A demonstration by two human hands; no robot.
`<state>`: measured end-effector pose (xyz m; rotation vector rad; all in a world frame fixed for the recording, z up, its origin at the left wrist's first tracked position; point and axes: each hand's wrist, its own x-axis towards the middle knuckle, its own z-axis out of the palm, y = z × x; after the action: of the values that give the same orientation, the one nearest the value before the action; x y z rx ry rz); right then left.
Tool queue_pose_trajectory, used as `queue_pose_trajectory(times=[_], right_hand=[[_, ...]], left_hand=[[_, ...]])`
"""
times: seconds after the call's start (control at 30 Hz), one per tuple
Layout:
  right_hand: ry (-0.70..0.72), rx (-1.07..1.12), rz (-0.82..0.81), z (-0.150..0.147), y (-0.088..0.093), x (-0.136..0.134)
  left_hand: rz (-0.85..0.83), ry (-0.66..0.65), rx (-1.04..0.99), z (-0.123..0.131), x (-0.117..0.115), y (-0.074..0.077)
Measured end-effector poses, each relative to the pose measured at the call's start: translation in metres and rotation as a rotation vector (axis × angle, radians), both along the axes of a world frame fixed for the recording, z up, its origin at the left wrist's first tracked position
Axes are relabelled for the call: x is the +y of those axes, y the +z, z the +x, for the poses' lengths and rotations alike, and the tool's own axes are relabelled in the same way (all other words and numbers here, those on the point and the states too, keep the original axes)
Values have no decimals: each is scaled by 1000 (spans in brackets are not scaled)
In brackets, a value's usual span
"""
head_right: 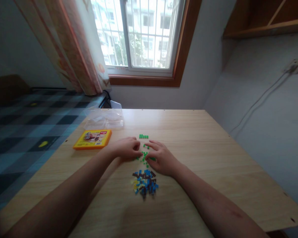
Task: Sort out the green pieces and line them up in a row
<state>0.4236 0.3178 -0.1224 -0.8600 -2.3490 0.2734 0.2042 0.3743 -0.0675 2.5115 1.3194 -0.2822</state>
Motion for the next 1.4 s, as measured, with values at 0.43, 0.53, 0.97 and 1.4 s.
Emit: queue_pose_trajectory(times=[0.43,0.53,0.97,1.4], right_hand=[[39,4,17,-2,6,-3],[10,7,2,-3,7,-2],[5,55,-11,-2,3,2],[-274,224,-146,14,-10,21]], left_hand=[[33,2,-17,-2,3,-5],[41,2,-21,-2,4,-6],[53,6,-20,-2,3,-5],[46,63,-32,-1,5,-8]])
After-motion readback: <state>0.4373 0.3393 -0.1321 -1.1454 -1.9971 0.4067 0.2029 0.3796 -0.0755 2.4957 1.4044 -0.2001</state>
